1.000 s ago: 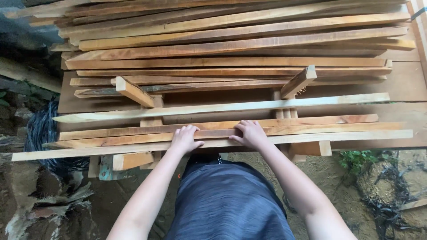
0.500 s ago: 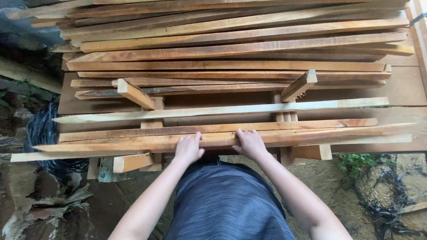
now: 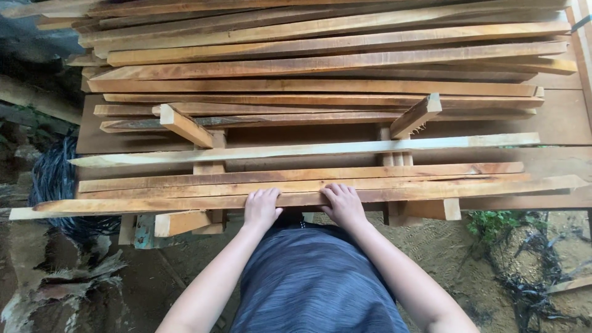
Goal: The person picks up a bundle of thin wooden planks and places them onto a larger stack. They then proceed to pick up individual planks from the pile and arrange them one by one on a wooden rack, aligning them carefully.
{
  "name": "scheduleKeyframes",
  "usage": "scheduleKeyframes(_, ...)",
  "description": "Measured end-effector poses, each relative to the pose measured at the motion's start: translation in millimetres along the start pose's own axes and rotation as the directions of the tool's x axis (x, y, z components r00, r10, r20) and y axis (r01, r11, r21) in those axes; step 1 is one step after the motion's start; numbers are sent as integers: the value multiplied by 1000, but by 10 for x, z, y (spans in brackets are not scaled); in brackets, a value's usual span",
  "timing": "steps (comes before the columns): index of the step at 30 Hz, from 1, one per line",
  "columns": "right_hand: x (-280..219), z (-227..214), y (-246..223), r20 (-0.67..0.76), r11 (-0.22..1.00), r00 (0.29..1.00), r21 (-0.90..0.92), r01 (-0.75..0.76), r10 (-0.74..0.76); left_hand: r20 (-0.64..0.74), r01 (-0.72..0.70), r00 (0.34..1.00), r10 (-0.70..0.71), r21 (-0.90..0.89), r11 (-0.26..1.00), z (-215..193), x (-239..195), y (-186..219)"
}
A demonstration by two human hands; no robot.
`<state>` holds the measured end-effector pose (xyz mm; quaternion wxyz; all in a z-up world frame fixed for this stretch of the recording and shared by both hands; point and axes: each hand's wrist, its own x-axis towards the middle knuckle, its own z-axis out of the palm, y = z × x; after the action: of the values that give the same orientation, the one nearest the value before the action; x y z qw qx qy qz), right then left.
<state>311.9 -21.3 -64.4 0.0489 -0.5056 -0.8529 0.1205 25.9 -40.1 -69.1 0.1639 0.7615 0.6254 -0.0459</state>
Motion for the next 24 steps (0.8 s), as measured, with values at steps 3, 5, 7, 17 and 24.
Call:
scheduleKeyframes(3,36,-137,-36,41,999,999,41,-12,10,-42,-38,998,38,16,999,78,38,-32)
scheduleKeyframes(5,69,-239,-52,64,999,998,50,-6,3,-26,-39,999,40,6,999,62,67,-53)
scheduleKeyframes(7,74,-289,-38,83,998,997,59,-4,-1,-11,-44,999,44,-1,999,-20,70,-52)
scheduleKeyframes(17,385,-313,91,89,998,996,69,2,-8,18,-42,999,44,-98,994,-369,282,-118)
scheduleKeyframes(24,503,-224,198,79,990,997,142,3,-15,-19,-26,1000,23,-152,988,-66,460,-257)
